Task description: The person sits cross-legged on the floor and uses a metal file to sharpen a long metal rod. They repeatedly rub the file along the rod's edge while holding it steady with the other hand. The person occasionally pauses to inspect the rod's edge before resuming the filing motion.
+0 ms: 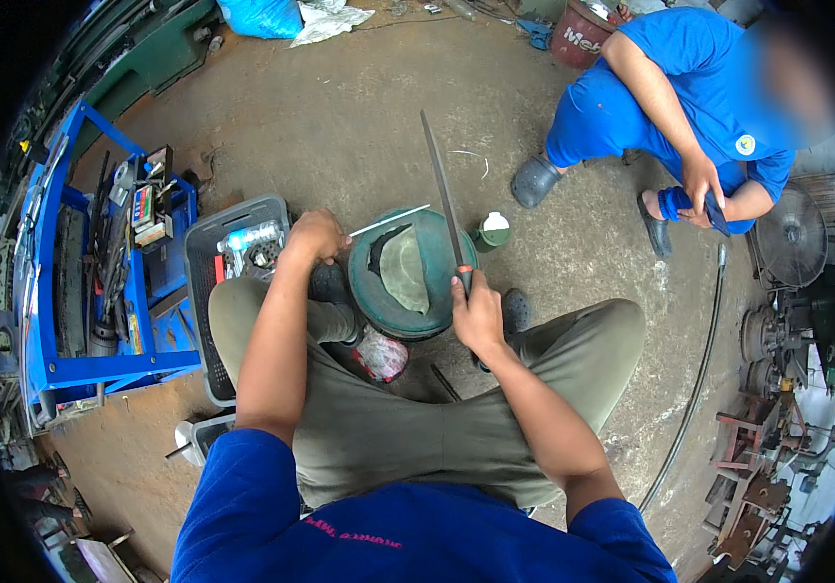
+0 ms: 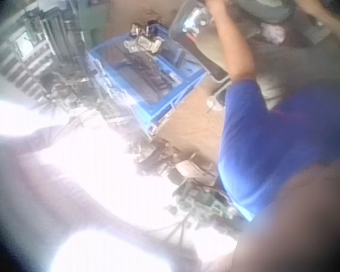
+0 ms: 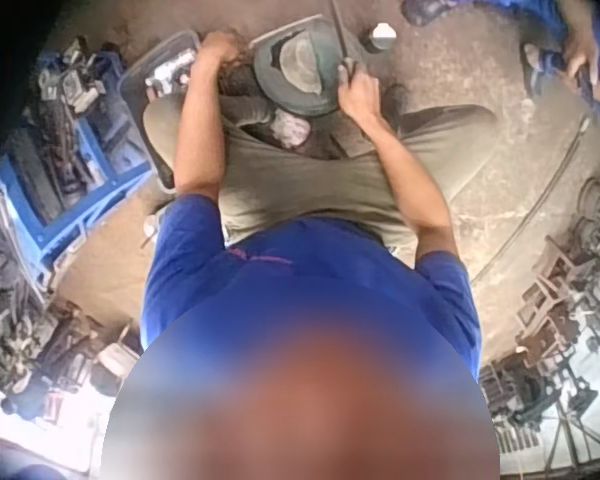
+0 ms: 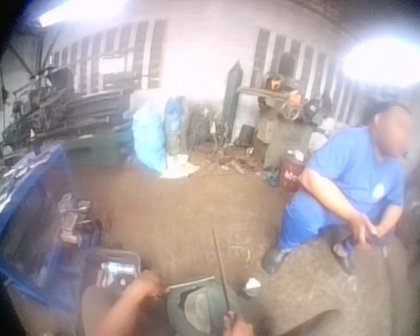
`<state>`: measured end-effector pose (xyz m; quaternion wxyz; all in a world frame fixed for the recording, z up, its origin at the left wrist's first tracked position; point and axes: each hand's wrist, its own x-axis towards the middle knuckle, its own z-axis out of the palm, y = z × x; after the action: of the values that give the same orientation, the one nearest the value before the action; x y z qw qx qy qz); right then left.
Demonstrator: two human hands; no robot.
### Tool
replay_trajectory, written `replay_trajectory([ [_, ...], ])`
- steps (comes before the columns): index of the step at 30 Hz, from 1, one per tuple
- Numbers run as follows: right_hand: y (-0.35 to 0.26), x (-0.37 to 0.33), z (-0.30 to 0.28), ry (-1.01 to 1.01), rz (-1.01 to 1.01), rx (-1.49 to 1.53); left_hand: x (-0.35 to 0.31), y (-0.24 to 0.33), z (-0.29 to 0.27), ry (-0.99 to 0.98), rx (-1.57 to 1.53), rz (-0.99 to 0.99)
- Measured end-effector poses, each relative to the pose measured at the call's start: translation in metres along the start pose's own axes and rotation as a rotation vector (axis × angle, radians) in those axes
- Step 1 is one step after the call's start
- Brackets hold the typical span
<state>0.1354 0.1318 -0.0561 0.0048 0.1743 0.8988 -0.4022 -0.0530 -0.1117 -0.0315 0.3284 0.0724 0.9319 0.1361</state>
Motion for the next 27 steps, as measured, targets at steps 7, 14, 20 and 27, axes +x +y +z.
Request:
replay_trajectory([
  [7,0.007,0.006,0.005,-0.155,0.042,-0.16,0.005,-0.001,0.005,-0.041,0.092,-0.108],
  [14,0.015,0.007,0.007,-0.124,0.076,-0.105,0.027,-0.015,0.015,-0.038,0.04,-0.11],
  [20,0.009,0.002,0.01,-0.012,0.036,-0.05,0.041,-0.05,0.008,0.109,0.395,0.414],
  [27,-0.013,0.002,-0.003,0.039,-0.1,0.186,0.045,-0.052,0.023,0.117,0.008,0.065],
])
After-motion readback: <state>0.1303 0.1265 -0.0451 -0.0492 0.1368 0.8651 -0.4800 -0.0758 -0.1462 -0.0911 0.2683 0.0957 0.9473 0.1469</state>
